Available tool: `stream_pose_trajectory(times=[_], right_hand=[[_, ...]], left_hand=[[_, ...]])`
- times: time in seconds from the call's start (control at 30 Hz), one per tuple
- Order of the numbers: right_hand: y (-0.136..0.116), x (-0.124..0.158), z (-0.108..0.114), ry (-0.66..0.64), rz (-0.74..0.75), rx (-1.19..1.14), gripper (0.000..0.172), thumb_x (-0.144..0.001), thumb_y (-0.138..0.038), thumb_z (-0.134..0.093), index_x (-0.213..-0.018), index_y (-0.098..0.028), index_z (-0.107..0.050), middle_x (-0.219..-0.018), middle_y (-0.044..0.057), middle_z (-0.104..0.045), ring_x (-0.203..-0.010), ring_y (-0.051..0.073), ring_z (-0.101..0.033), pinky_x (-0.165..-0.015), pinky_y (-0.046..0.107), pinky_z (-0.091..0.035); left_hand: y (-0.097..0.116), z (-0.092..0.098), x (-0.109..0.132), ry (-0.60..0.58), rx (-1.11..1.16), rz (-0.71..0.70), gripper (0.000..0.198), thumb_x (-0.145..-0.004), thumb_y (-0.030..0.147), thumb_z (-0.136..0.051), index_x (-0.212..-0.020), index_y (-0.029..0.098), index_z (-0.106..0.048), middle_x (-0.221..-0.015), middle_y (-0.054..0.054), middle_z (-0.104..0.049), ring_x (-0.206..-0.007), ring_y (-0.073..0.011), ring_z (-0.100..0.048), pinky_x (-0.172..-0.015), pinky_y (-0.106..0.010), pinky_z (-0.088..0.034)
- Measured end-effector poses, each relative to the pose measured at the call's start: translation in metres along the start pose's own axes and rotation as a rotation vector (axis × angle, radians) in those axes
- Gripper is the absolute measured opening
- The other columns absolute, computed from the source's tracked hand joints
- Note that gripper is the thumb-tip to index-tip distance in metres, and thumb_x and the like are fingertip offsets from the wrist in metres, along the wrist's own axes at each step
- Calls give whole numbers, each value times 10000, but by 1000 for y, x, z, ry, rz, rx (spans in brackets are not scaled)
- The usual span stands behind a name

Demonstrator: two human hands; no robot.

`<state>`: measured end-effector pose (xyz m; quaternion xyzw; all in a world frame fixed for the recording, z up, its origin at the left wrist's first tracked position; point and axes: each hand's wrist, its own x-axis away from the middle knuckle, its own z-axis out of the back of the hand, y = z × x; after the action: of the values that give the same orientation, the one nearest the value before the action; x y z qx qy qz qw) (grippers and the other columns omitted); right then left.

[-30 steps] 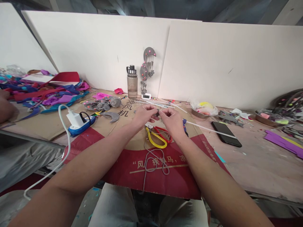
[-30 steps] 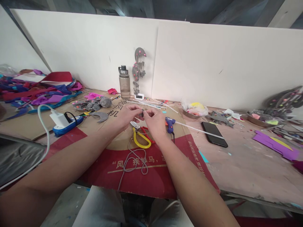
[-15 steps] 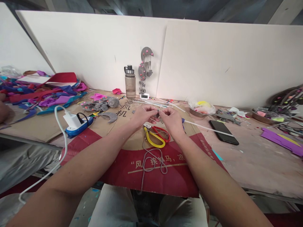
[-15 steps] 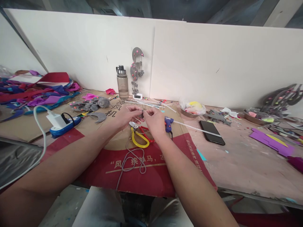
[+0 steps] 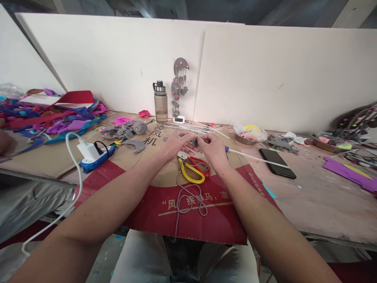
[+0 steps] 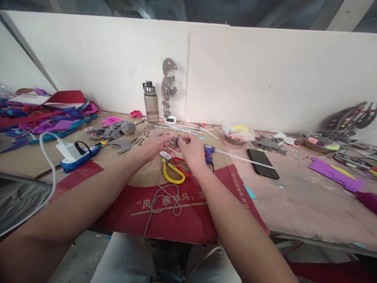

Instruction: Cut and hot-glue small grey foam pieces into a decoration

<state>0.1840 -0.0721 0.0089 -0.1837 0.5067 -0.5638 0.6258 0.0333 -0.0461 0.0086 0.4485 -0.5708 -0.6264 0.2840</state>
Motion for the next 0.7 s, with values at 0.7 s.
stream_pose_trajectory(times=[0.7], right_hand=[[8, -2, 5, -122, -107, -434, 274, -645, -447, -645, -674, -193, -547, -554, -77, -371, -490, 67, -256, -475, 236, -189]], left_hand=[[-1, 23, -12, 337, -501, -22, 407, -841, 408, -440, -511, 176, -492, -470, -3, -515, -417, -87, -432, -444, -221, -318]])
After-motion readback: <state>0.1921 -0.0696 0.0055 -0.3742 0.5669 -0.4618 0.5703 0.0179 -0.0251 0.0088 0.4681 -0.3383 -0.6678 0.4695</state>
